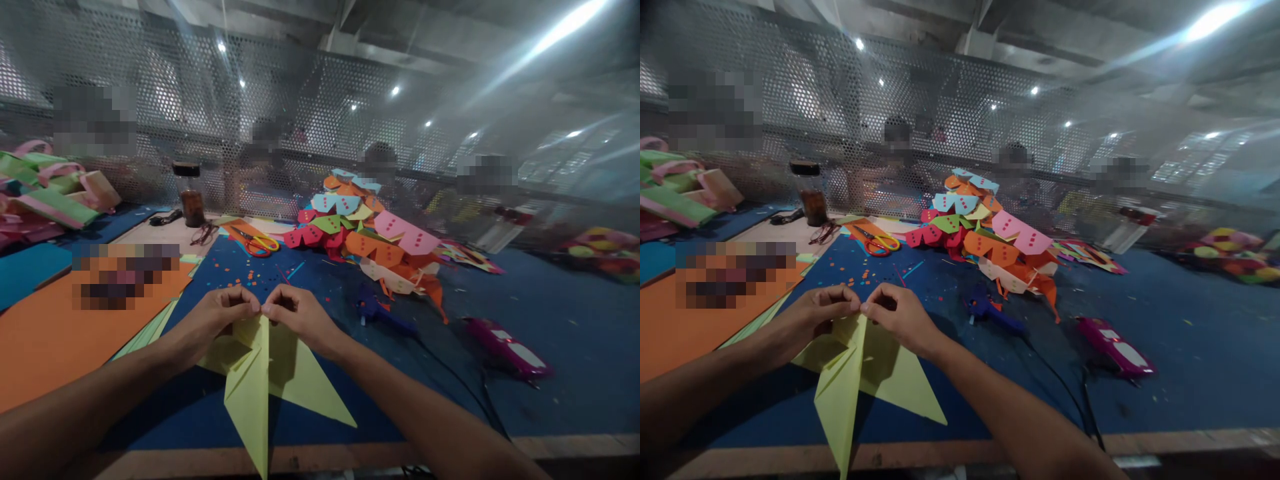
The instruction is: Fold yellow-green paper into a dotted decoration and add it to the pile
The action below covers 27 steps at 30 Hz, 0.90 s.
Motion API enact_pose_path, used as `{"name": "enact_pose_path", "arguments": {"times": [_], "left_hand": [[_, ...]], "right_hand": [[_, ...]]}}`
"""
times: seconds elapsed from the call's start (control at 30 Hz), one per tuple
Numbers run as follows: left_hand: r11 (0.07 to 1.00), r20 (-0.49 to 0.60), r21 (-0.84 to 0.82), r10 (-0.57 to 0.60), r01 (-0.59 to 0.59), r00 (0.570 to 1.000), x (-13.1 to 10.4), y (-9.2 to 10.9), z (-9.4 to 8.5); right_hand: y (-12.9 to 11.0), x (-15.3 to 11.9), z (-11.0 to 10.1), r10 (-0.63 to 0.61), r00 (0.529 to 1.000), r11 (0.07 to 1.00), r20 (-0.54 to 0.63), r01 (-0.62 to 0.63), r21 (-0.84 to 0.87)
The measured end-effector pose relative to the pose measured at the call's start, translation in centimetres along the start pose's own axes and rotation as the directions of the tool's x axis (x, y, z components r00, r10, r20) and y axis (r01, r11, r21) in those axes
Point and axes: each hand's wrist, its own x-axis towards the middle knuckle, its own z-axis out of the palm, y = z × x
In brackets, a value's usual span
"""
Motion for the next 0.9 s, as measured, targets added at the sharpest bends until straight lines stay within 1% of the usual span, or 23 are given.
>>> {"name": "enact_pose_path", "arguments": {"times": [0.13, 0.33, 0.6, 0.77, 0.9], "left_hand": [[1.000, 0.016, 0.013, 0.015, -0.015, 1.000, -0.02, -0.10, -0.02], [0.999, 0.023, 0.043, 0.024, -0.025, 0.999, -0.11, 0.37, 0.14], [0.995, 0.018, 0.093, 0.046, -0.047, 0.999, -0.12, 0.20, 0.03], [0.996, 0.048, 0.076, 0.034, -0.037, 0.998, -0.18, 0.11, 0.10], [0.997, 0.049, 0.062, 0.033, -0.036, 0.998, -0.08, 0.07, 0.11]], "right_hand": [[0.08, -0.02, 0.05, 0.006, 1.000, 1.000, -0.015, -0.006, -0.005], [-0.15, -0.10, 0.11, 0.006, 1.000, 1.000, -0.009, -0.006, -0.011], [-0.55, -0.36, 0.25, 0.065, 0.996, 0.997, 0.058, -0.063, -0.033], [-0.72, -0.43, 0.32, 0.052, 0.997, 0.998, 0.055, -0.050, -0.023], [-0.58, -0.41, 0.34, 0.031, 0.998, 0.999, 0.050, -0.030, -0.027]]}}
